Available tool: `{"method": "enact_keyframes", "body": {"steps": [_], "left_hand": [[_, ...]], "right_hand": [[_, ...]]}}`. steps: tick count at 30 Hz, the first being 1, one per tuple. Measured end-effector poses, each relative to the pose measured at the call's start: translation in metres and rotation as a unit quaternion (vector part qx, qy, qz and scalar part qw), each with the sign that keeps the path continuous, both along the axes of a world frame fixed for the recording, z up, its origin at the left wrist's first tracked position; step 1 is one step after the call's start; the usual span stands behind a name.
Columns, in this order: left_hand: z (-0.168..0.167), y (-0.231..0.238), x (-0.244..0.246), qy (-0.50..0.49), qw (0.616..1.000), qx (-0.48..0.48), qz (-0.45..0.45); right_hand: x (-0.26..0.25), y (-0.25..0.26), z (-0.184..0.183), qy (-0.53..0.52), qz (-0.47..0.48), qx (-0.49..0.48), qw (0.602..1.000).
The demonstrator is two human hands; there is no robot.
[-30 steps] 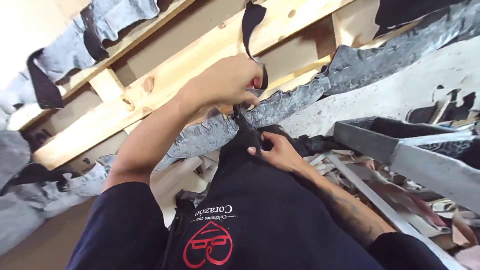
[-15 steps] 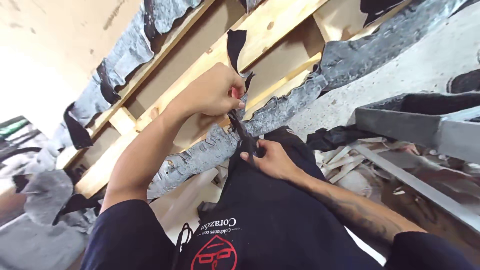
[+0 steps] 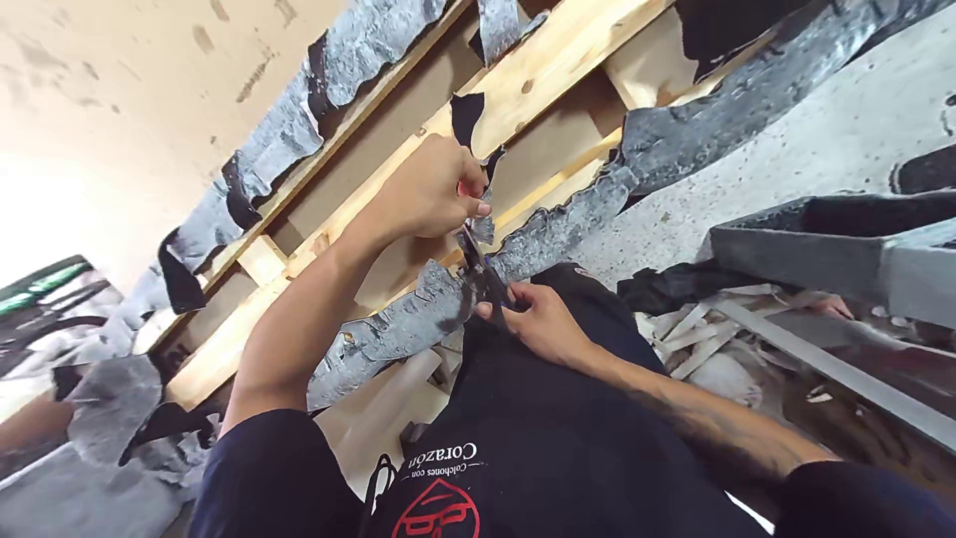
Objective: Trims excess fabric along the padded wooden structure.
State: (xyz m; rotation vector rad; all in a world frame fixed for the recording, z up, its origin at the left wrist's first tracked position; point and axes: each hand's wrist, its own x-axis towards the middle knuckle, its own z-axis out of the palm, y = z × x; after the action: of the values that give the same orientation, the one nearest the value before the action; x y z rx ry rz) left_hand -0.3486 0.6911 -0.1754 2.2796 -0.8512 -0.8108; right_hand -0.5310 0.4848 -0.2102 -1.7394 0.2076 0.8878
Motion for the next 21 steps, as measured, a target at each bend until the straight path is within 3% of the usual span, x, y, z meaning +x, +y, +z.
{"method": "enact_keyframes", "body": {"steps": [3, 7, 14, 18, 21], "left_hand": [[0.003, -0.001, -0.005, -0.004, 1.0, -0.005, 0.01], [0.006, -0.002, -0.011, -0.034, 0.998, 0.014, 0.051], [0.015, 0.018, -0.029, -0.031, 0.975, -0.097, 0.195], [0.026, 0.029, -0.038, -0.126, 0.908, -0.201, 0.345], [0.055, 0.066, -0.049, -0.196, 0.864, -0.127, 0.445]], "right_hand": [[0.009, 0.002, 0.006, 0.028, 0.026, -0.004, 0.999], [0.006, 0.0, 0.006, 0.019, -0.007, 0.03, 0.999], [0.03, -0.016, 0.018, 0.011, 0.055, 0.023, 0.998], [0.055, -0.029, 0.024, -0.005, 0.071, 0.011, 0.997], [0.072, -0.054, 0.032, -0.093, 0.099, -0.076, 0.988]]}}
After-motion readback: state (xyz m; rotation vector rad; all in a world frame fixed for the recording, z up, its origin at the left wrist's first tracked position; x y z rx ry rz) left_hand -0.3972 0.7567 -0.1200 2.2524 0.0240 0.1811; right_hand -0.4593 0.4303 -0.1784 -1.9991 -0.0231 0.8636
